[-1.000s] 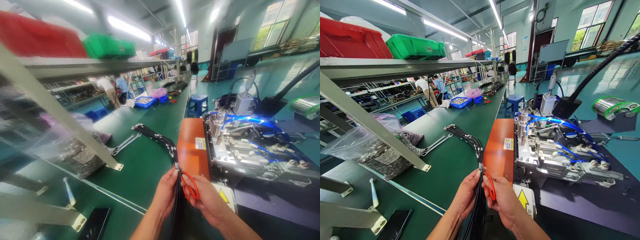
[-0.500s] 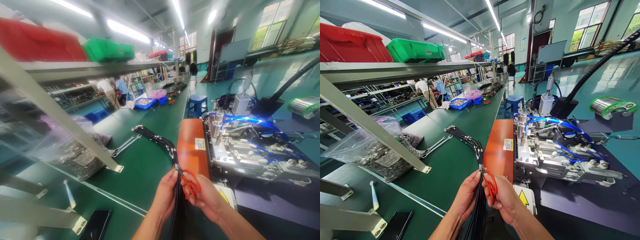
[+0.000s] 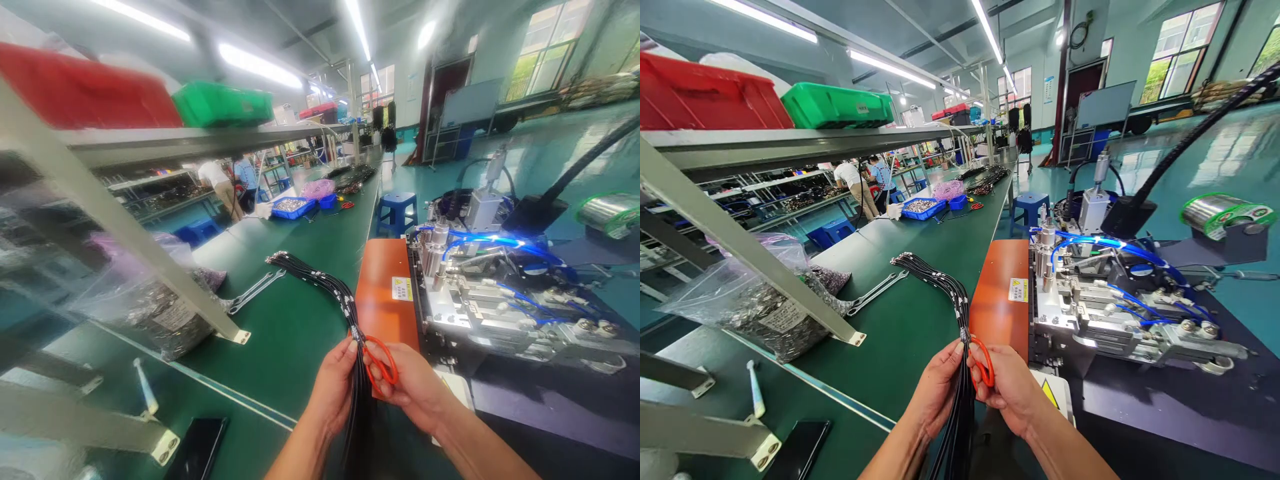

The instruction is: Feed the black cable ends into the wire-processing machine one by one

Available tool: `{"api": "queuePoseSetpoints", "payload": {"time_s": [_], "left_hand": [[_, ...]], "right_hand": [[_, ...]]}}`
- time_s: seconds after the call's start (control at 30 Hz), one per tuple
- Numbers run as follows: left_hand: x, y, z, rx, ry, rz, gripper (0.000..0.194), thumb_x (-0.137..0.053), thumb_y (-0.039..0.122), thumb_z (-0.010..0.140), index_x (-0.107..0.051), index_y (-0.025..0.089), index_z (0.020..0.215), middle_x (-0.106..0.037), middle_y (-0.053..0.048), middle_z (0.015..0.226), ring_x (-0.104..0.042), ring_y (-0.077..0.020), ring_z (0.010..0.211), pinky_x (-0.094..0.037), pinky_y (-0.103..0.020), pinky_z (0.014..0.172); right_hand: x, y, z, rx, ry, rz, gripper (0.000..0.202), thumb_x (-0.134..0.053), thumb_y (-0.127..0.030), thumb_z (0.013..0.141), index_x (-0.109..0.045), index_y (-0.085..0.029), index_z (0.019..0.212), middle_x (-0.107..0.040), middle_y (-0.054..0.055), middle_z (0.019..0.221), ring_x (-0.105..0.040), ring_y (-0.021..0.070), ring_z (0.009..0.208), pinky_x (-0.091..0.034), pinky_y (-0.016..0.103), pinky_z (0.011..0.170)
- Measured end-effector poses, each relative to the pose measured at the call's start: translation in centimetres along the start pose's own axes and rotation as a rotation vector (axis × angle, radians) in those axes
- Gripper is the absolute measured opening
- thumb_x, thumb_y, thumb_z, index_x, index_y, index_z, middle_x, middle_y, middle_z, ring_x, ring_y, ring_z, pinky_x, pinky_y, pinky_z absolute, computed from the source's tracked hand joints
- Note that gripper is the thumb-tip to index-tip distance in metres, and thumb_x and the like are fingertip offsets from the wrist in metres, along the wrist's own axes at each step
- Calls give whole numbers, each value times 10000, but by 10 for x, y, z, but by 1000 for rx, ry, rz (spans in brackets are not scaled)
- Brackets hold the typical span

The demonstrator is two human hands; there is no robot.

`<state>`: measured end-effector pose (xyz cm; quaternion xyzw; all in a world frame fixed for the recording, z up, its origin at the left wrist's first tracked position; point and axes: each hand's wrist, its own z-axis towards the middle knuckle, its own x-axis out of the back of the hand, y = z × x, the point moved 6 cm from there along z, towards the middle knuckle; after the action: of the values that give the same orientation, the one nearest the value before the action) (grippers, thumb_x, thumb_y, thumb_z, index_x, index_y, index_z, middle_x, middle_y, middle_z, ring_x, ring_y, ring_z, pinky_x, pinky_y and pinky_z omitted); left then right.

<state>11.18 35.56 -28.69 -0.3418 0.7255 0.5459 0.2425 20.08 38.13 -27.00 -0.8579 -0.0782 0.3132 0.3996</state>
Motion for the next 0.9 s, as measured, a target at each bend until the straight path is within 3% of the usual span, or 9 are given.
{"api": "queuePoseSetpoints", "payload": {"time_s": [0.17, 0.27, 0.33, 0.4, 0.53, 0.63, 0.7, 0.77, 0.9], "left_hand": [[4, 2, -3, 14, 12, 23, 266, -691, 319, 870, -645, 85, 986, -594, -59, 789, -582, -122, 663, -489, -241, 639], [14, 3, -6, 41, 134, 26, 353, -740, 277, 826, -648, 87, 1108, -605, -77, 899, -605, -143, 747, -518, -267, 684], [17, 4, -7, 49, 160, 52, 393, -754, 265, 808, -647, 79, 1137, -594, -76, 913, -591, -138, 736, -521, -276, 676], [17, 6, -6, 41, 142, 74, 395, -747, 277, 814, -645, 77, 1139, -593, -82, 941, -573, -130, 724, -513, -272, 656], [15, 12, -4, 44, 148, 114, 441, -750, 332, 809, -622, 100, 1162, -593, -78, 931, -536, -123, 705, -472, -245, 591], [12, 15, -4, 65, 138, 151, 495, -772, 352, 786, -605, 118, 1189, -571, -51, 894, -514, -111, 689, -460, -235, 576], [12, 16, -4, 62, 135, 165, 506, -794, 343, 764, -606, 123, 1179, -555, -38, 875, -505, -102, 677, -453, -224, 564], [12, 17, -5, 48, 146, 166, 482, -816, 312, 739, -616, 119, 1133, -541, -30, 857, -496, -93, 663, -443, -212, 547], [10, 21, -7, 54, 154, 137, 390, -802, 218, 748, -627, 106, 1079, -527, -25, 849, -472, -72, 633, -413, -179, 507]], "right_hand": [[0, -9, -26, -9, 49, -213, 466, -639, -585, 822, -608, -123, 880, -541, 8, 643, -476, 72, 442, -139, 176, 366], [36, -34, -73, 91, 128, -579, 478, -565, -591, 875, -653, -146, 1025, -603, 39, 685, -543, 116, 544, -338, 195, 450], [86, -55, -110, 224, 264, -820, 488, -559, -598, 876, -659, -178, 1104, -662, 85, 919, -625, 183, 803, -473, 235, 656], [149, -65, -142, 290, 417, -1125, 438, -517, -545, 919, -662, -206, 1155, -644, 93, 1078, -617, 208, 973, -473, 265, 827], [284, -51, -169, 127, 672, -1511, 293, -528, -354, 895, -721, -187, 1040, -672, 107, 971, -650, 231, 867, -469, 321, 760], [345, -46, -170, 132, 863, -1529, 231, -542, -213, 839, -703, -116, 974, -692, 164, 1034, -655, 286, 948, -475, 358, 795], [358, -50, -168, 172, 917, -1523, 282, -467, -120, 829, -703, -92, 979, -696, 187, 1032, -650, 305, 967, -468, 400, 850], [348, -56, -167, 242, 927, -1516, 295, -449, -87, 805, -718, -84, 925, -699, 198, 1019, -625, 325, 1030, -435, 445, 947], [259, -58, -169, 458, 927, -1375, 360, -422, -323, 935, -693, -141, 1086, -656, 151, 1200, -581, 284, 1138, -388, 438, 1064]]}}
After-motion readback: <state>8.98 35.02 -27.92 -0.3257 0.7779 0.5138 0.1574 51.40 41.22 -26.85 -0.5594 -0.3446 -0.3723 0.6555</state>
